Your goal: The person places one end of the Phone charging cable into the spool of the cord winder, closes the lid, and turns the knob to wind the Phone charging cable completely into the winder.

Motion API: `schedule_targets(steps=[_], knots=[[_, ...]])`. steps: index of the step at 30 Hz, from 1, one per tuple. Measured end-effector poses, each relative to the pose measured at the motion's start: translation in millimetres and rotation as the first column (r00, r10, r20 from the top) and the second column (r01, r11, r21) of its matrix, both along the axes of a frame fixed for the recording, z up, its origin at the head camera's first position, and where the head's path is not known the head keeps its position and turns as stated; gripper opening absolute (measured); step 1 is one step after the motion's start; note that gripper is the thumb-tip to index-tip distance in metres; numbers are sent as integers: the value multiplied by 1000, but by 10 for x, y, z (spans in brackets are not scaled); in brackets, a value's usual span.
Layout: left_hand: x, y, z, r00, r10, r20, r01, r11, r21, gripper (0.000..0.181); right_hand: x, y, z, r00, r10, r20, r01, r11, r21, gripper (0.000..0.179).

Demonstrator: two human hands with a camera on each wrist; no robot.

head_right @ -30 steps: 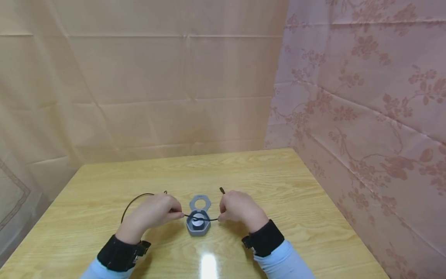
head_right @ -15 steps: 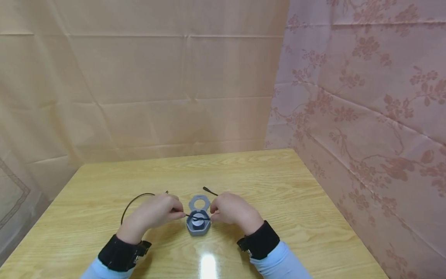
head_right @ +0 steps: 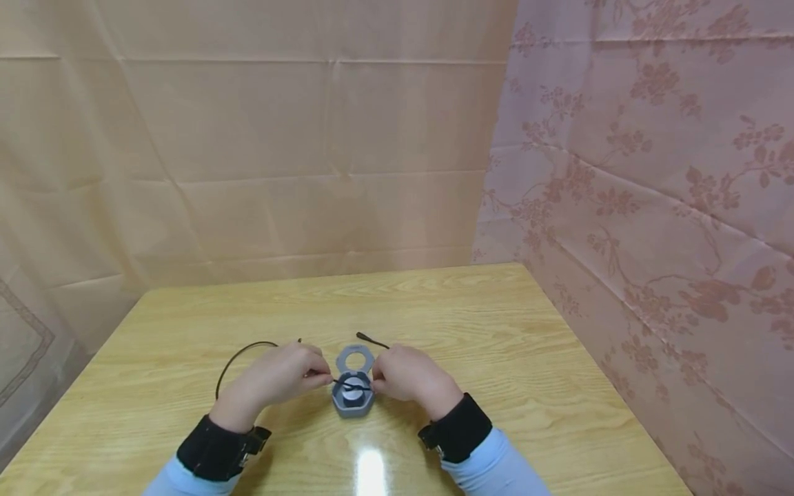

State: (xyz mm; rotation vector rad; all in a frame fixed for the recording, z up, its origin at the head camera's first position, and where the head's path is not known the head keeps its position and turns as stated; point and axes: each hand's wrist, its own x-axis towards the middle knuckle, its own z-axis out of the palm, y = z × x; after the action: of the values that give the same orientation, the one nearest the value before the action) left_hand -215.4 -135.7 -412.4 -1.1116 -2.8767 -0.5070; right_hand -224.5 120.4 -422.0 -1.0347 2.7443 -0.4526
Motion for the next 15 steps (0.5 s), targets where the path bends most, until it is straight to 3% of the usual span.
schedule_targets(steps=[8,15], knots=[[1,20,-6,1000,8,6,-8,1000,-18,13,15,-39,-23,998,-53,-21,54,997,53,17],[4,8,-25,998,33,-55,-34,999,-5,8,16,-49,-78,996,-66,-55,70,995,73,16]])
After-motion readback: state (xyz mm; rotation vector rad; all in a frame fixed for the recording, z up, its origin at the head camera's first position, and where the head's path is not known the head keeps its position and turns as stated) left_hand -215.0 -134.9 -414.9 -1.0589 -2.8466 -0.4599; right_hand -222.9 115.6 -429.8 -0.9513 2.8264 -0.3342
